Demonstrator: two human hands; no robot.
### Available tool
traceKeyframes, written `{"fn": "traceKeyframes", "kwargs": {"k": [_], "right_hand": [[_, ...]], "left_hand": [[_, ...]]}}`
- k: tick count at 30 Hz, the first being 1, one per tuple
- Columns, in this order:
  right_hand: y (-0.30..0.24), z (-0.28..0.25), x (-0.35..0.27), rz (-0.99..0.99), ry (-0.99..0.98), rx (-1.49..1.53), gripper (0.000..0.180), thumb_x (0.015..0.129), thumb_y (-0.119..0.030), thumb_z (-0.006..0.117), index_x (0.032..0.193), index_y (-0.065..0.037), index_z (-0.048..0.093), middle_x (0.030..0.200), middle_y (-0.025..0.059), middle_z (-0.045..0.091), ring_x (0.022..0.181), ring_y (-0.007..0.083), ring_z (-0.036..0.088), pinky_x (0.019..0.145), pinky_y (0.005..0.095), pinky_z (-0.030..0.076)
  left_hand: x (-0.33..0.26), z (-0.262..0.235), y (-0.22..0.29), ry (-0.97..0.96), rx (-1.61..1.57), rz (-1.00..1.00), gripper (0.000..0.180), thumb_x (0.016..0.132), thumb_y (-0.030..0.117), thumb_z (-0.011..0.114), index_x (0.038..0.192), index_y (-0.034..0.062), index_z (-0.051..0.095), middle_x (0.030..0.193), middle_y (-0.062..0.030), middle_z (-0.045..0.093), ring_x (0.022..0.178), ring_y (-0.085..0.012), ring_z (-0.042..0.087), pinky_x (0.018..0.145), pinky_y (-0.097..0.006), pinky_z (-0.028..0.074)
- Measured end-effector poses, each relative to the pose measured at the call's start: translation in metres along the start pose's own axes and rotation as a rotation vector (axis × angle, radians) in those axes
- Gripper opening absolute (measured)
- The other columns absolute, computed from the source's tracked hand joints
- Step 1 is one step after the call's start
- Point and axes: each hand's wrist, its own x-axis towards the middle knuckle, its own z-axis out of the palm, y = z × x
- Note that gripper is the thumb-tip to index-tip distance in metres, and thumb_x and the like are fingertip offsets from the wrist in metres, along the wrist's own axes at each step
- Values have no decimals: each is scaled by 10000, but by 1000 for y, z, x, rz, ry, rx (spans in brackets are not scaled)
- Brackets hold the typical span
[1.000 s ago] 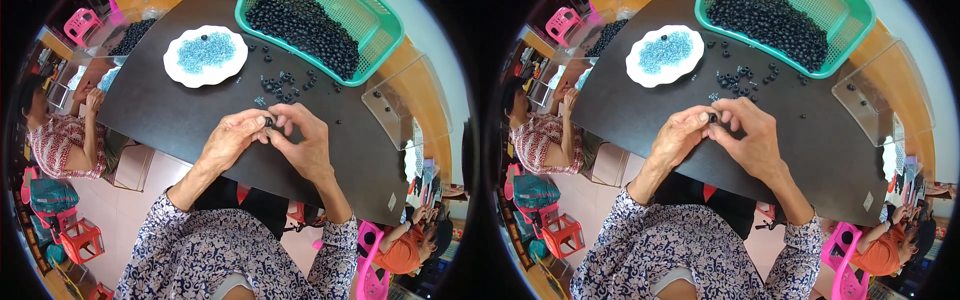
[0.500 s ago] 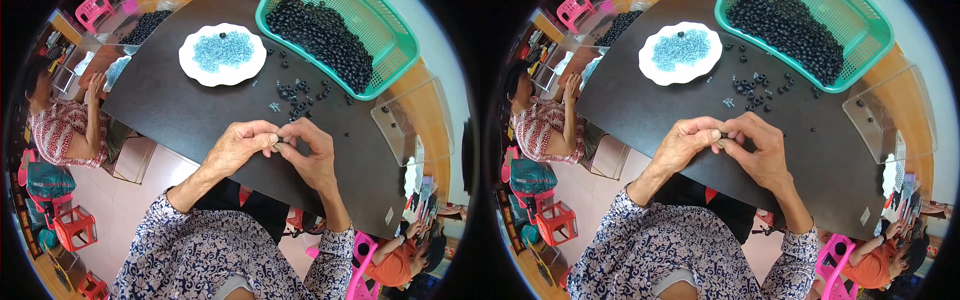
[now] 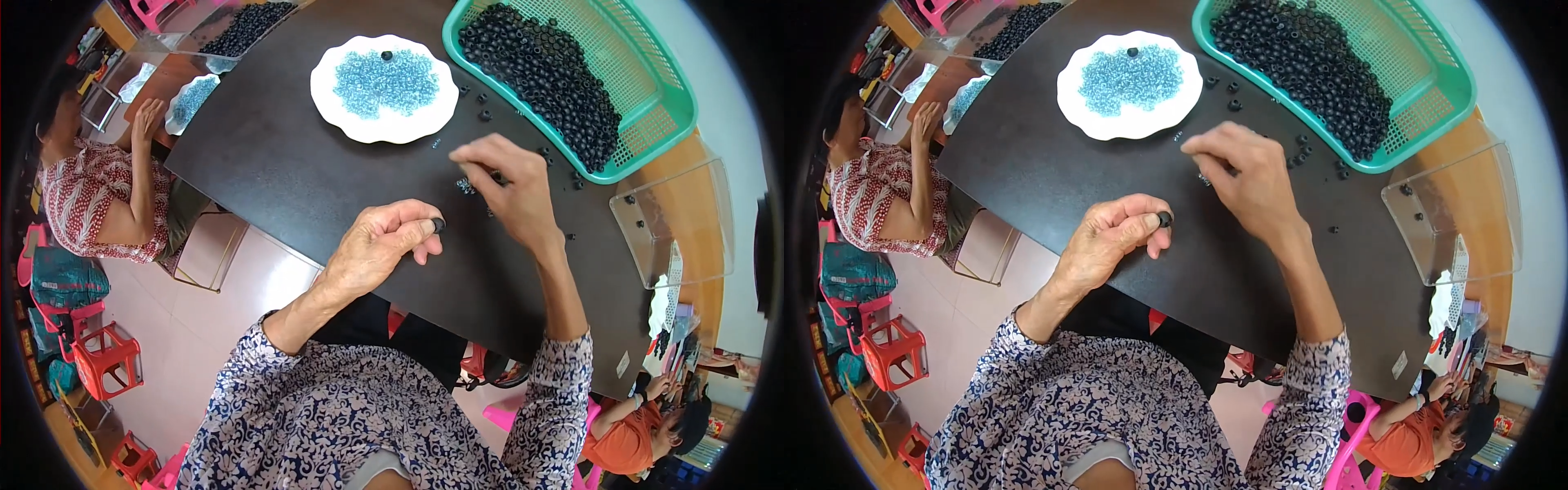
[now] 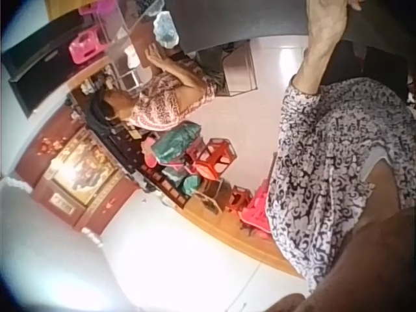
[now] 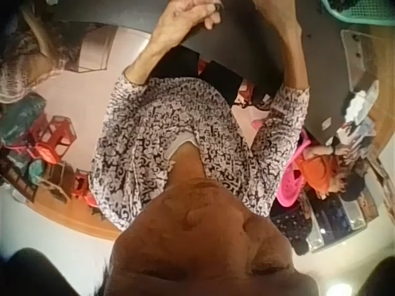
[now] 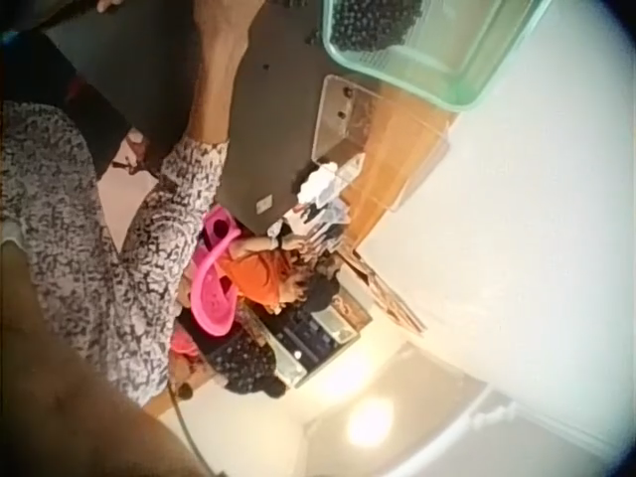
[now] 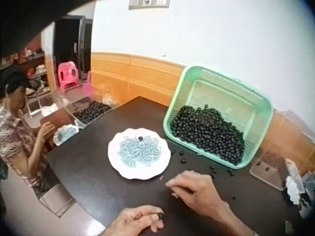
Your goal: Assembling small components by inserting blue beads into black rings.
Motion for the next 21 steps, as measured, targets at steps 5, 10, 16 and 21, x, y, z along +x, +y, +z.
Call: {"fn": "traceKeyframes", "kwargs": {"k": [5, 10, 16, 21], "right_hand": [[17, 17, 23, -294, -56, -455, 143, 806, -79, 671, 948, -65, 683, 801, 38, 624, 738, 222, 579, 686, 353, 392], [22, 19, 32, -303, -113, -592, 117, 795, -87, 678, 912, -82, 677, 787, 28, 603, 738, 198, 567, 716, 348, 379], [16, 15, 33, -349, -116, -584, 107, 765, -64, 694, 858, -65, 642, 705, 38, 571, 710, 224, 562, 717, 359, 380], [-7, 7, 7, 48, -40, -4, 99, 733, -2, 675, 796, -22, 601, 687, 28, 599, 607, 124, 569, 617, 258, 431]], "left_hand": [[0, -1, 2, 19, 26, 18, 223, 970, 144, 548, 1080, -35, 622, 833, -63, 665, 716, -91, 584, 680, -219, 477], [1, -4, 2, -16, 94, 6, 201, 970, 119, 528, 1066, -35, 616, 856, -56, 648, 753, -105, 588, 701, -227, 476], [3, -7, -1, -27, -32, 13, 200, 970, 117, 527, 1075, -32, 611, 860, -67, 646, 757, -121, 592, 717, -244, 487], [7, -10, -10, 41, -148, 44, 203, 977, 124, 518, 1089, -23, 602, 868, -68, 647, 755, -121, 591, 708, -242, 485]]}}
